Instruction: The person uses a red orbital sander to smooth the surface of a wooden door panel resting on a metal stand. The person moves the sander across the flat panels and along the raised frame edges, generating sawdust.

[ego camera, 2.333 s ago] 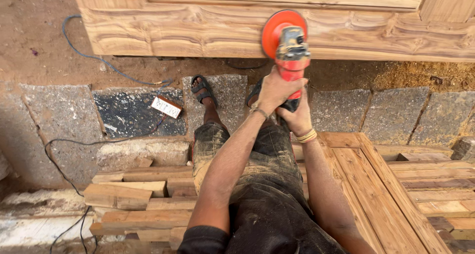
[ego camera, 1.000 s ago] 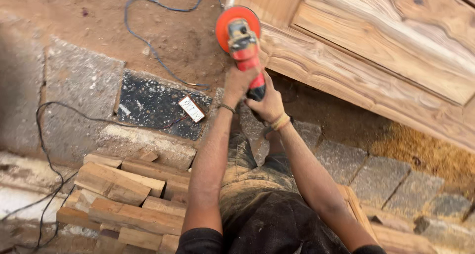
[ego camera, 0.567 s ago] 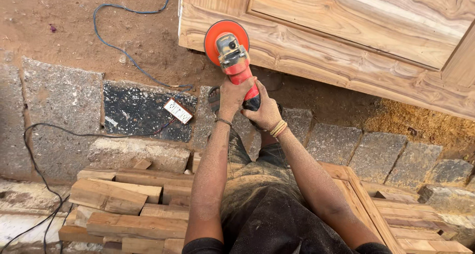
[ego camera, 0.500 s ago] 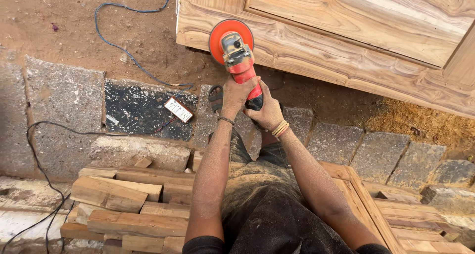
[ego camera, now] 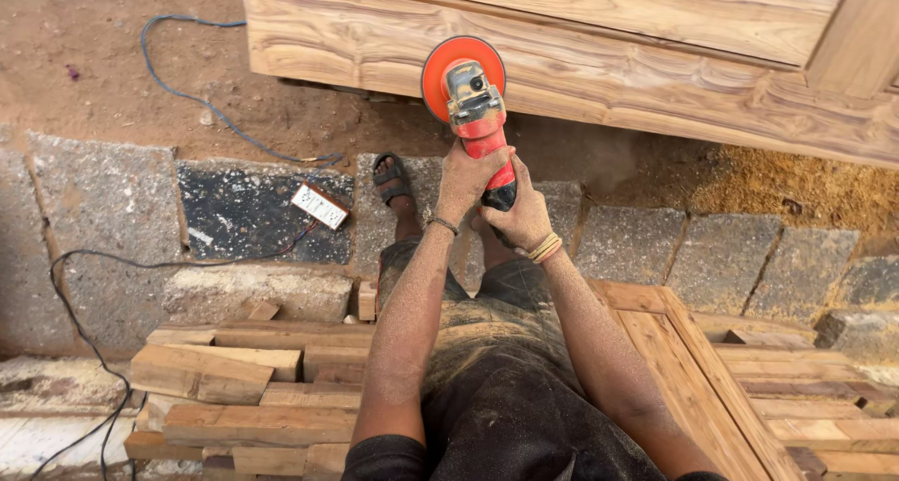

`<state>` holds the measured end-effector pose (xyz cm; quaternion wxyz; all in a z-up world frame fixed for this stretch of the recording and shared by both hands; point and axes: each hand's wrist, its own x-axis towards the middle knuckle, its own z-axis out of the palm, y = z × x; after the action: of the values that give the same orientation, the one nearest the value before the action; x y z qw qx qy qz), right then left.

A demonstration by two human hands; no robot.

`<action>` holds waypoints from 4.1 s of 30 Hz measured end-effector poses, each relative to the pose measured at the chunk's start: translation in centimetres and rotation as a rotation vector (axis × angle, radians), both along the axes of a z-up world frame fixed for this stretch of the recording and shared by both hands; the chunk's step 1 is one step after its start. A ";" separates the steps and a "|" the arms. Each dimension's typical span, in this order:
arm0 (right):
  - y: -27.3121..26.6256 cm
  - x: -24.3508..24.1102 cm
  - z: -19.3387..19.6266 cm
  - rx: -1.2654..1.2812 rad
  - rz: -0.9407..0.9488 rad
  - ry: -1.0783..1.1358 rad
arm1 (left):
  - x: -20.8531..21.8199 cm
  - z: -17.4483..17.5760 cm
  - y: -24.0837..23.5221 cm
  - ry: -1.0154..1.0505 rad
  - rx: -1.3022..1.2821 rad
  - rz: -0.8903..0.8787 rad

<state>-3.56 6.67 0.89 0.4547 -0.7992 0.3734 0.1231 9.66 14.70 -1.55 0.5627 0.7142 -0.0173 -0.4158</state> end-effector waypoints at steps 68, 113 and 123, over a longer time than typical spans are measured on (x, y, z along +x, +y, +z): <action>13.1 11.7 -1.2 -0.004 -0.029 -0.044 | 11.4 -1.9 12.6 0.012 0.108 -0.010; 12.9 14.3 1.2 -0.067 0.139 0.010 | 12.1 -0.7 14.3 0.155 0.006 0.107; 14.4 17.3 0.2 -0.075 0.189 -0.040 | 15.4 -1.6 16.8 0.111 0.016 0.154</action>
<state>13.79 21.11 1.11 0.4183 -0.8496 0.2915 0.1355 25.10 31.49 -3.16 0.5873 0.6938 0.0721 -0.4106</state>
